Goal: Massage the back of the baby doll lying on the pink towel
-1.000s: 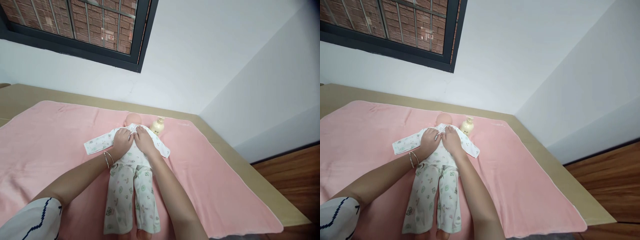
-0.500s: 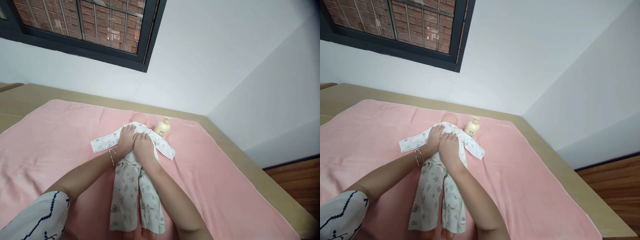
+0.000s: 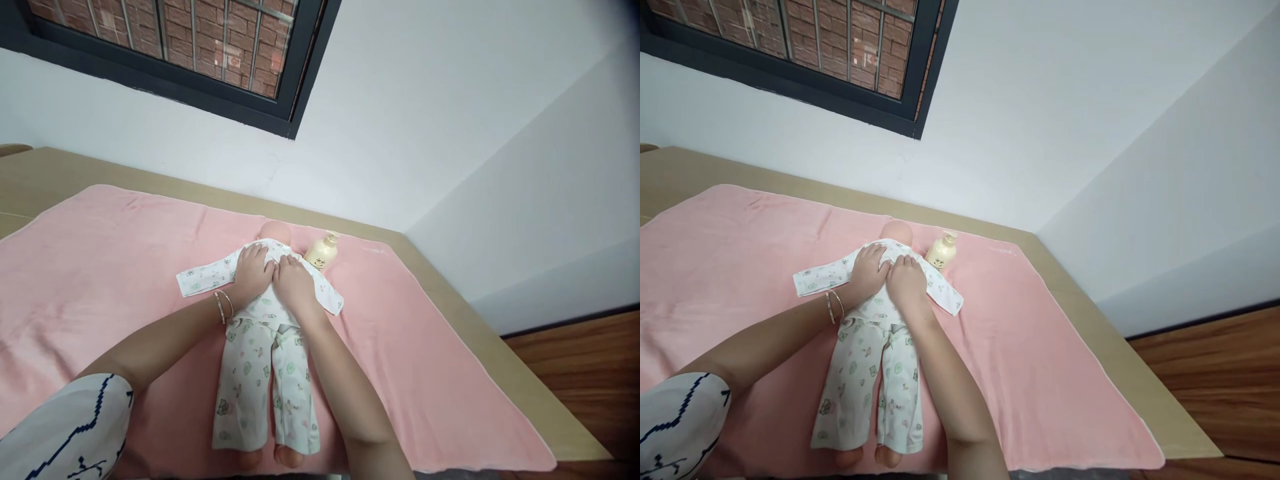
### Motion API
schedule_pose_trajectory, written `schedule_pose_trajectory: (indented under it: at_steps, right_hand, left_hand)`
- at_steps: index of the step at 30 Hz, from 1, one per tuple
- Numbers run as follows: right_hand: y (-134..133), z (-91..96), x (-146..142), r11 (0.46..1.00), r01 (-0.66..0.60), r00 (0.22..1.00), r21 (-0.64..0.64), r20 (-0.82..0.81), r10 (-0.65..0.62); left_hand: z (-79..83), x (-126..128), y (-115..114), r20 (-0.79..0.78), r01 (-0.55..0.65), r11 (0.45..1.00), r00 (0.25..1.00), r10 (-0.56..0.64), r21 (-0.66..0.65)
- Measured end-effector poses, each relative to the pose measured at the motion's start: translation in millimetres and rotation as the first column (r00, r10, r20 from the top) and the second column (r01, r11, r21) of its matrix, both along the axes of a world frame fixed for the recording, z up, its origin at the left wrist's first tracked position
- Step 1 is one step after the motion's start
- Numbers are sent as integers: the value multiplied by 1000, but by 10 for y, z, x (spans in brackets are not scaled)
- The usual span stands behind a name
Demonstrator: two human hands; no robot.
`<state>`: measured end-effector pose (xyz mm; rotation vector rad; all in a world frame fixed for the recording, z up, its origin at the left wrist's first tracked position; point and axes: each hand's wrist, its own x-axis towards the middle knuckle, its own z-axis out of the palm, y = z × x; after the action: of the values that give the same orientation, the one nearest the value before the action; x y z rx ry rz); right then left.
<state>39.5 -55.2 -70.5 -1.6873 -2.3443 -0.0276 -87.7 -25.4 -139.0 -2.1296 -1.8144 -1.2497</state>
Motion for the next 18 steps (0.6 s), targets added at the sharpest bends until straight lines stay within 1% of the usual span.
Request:
schedule_pose_trajectory:
  at_steps: [1,2,3,5,6,7,9,11,13,14,16,17,18]
  right_hand:
    - [-79,73,-20,1000,-22,1000,-16,2,22]
    - [-142,139,-30,997,-67,997,-40,-41,65]
    - [-184,192,-32,991,-120,987,-52,-117,114]
    - [-197,227,-26,983,-183,941,-13,-292,171]
    - [-171,205,-22,984,-177,922,28,-345,175]
    - [-128,160,-19,986,-152,918,67,-360,166]
    - [-16,32,-16,990,-114,945,88,-297,136]
    - [84,-84,-11,990,-135,966,36,-215,140]
    - [133,-139,-2,988,-156,965,12,-213,155]
    - [137,-144,3,988,-153,958,37,-240,158]
    - [120,-135,5,983,-121,940,137,-303,158]
    - [108,-133,1,979,-105,936,177,-316,158]
    - [101,-137,-4,976,-104,937,189,-311,160]
  left_hand:
    - [-9,-4,7,5,7,1000,1000,-7,-10]
    - [-19,-9,12,15,17,1000,1000,-17,-12]
    - [-30,-14,15,33,30,1000,999,-29,-8]
    - [-52,-22,15,80,54,998,995,-55,16]
    - [-62,-25,13,104,66,997,992,-69,31]
    - [-69,-27,10,129,75,996,988,-80,46]
    - [-77,-29,1,171,80,994,981,-91,69]
    - [-77,-29,-11,202,80,993,975,-95,82]
    - [-72,-27,-23,222,79,993,970,-97,86]
    - [-69,-26,-28,225,83,993,969,-101,88]
    - [-62,-25,-37,219,92,991,969,-111,94]
    - [-58,-24,-41,213,96,991,970,-115,98]
    - [-55,-24,-43,210,99,990,971,-118,100]
